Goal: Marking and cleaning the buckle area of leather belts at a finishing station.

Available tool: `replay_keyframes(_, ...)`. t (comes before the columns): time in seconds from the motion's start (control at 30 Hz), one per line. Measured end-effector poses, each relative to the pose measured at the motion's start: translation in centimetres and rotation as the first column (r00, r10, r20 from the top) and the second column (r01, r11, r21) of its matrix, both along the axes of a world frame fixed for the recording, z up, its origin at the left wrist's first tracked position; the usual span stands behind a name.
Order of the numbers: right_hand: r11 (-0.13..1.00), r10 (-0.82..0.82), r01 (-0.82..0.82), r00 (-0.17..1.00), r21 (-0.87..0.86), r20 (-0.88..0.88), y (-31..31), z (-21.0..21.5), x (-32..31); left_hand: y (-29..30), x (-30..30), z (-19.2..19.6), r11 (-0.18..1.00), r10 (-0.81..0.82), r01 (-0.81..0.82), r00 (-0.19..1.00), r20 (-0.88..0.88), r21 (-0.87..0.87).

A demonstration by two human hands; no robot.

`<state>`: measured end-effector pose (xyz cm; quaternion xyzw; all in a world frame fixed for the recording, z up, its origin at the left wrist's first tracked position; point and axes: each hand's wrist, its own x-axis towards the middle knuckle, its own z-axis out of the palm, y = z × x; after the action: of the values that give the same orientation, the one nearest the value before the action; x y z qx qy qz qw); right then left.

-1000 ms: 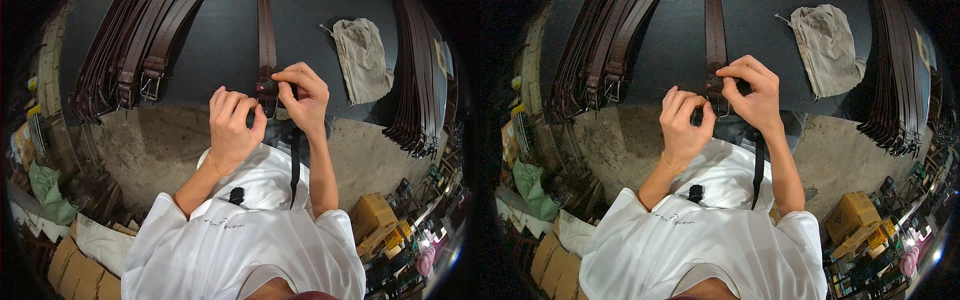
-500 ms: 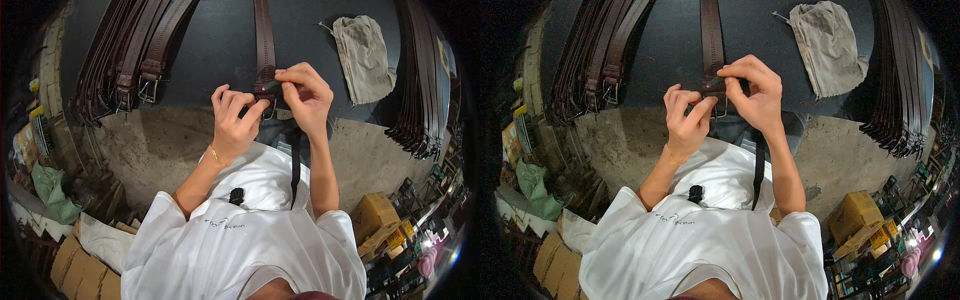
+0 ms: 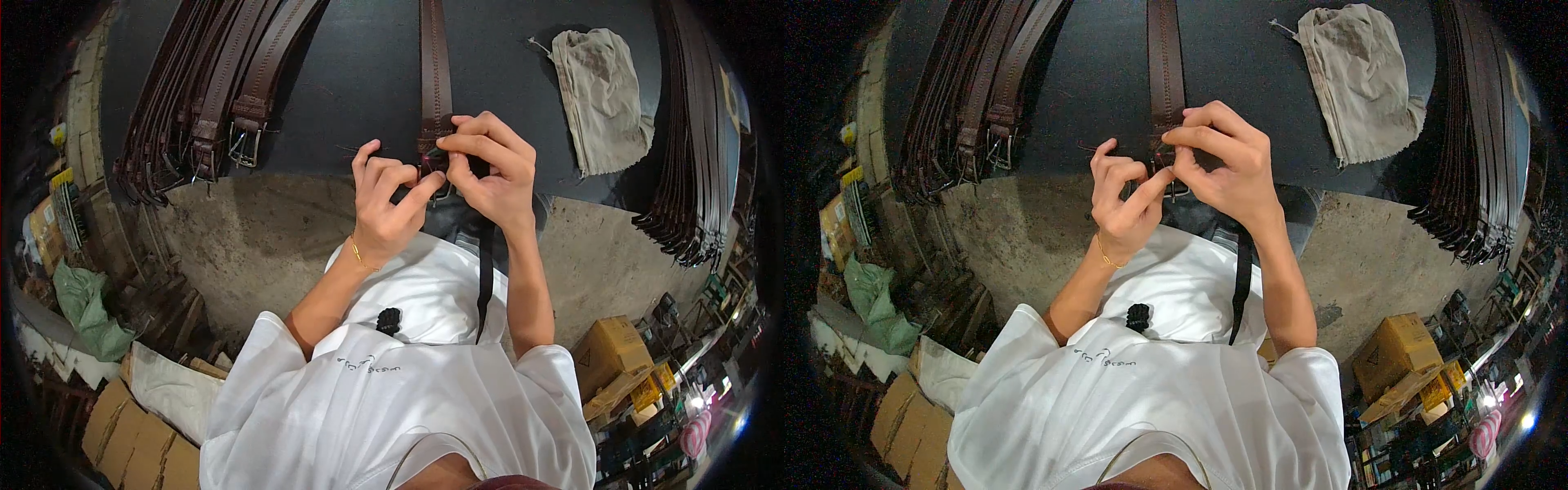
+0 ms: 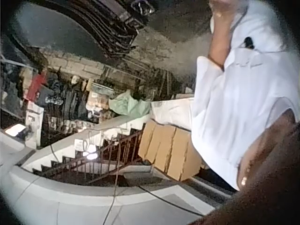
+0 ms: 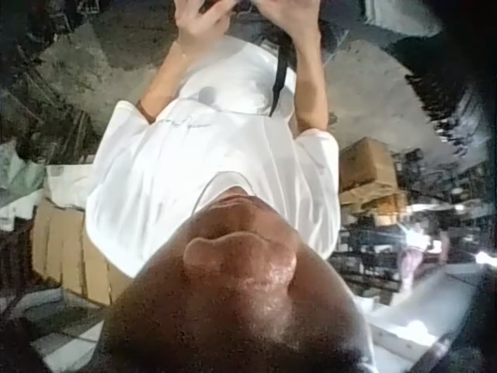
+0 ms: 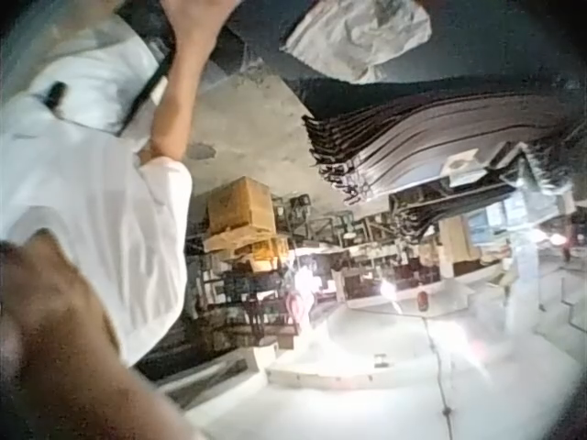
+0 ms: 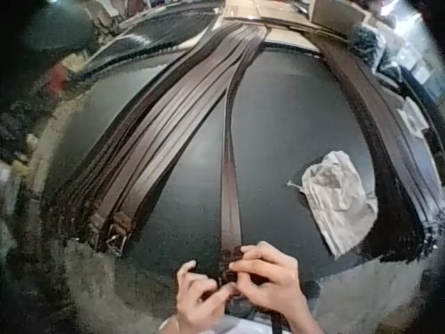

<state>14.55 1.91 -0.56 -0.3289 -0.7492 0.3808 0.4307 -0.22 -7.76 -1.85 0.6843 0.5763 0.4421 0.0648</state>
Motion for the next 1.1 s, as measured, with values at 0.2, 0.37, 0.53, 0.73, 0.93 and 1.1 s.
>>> replay_keyframes(0.2, 1.000, -0.006, 0.006, 1.000, 0.020, 0.014, -0.1, 0.0, 0.0, 0.1, 0.0, 0.0, 1.000, -0.003, 0.003, 1.000, 0.011, 0.006)
replay_keyframes(0.37, 0.999, 0.004, -0.004, 1.000, 0.035, 0.011, -0.1, 0.0, -0.1, 0.0, -0.1, 0.3, 1.000, -0.002, 0.002, 1.000, -0.016, 0.001)
replay_keyframes(0.53, 0.999, 0.007, -0.007, 1.000, 0.036, -0.004, 0.0, 0.3, -0.1, 0.0, -0.1, 0.3, 0.999, -0.027, 0.027, 1.000, -0.014, 0.022)
replay_keyframes(0.73, 0.915, -0.224, 0.133, 0.953, -0.380, -0.206, 0.0, 1.7, 1.3, 0.4, 0.5, 1.0, 0.995, 0.021, -0.024, 0.999, -0.032, -0.096)
replay_keyframes(0.93, 0.929, -0.271, 0.218, 0.951, -0.298, -0.149, 0.3, 1.2, 3.1, 1.2, 0.7, 1.4, 0.995, -0.021, 0.008, 0.991, -0.132, -0.096)
replay_keyframes(1.1, 0.919, -0.241, 0.213, 0.969, -0.331, -0.046, 0.1, 1.9, 3.1, 1.0, 0.9, 0.7, 0.999, -0.007, 0.001, 0.993, -0.117, -0.048)
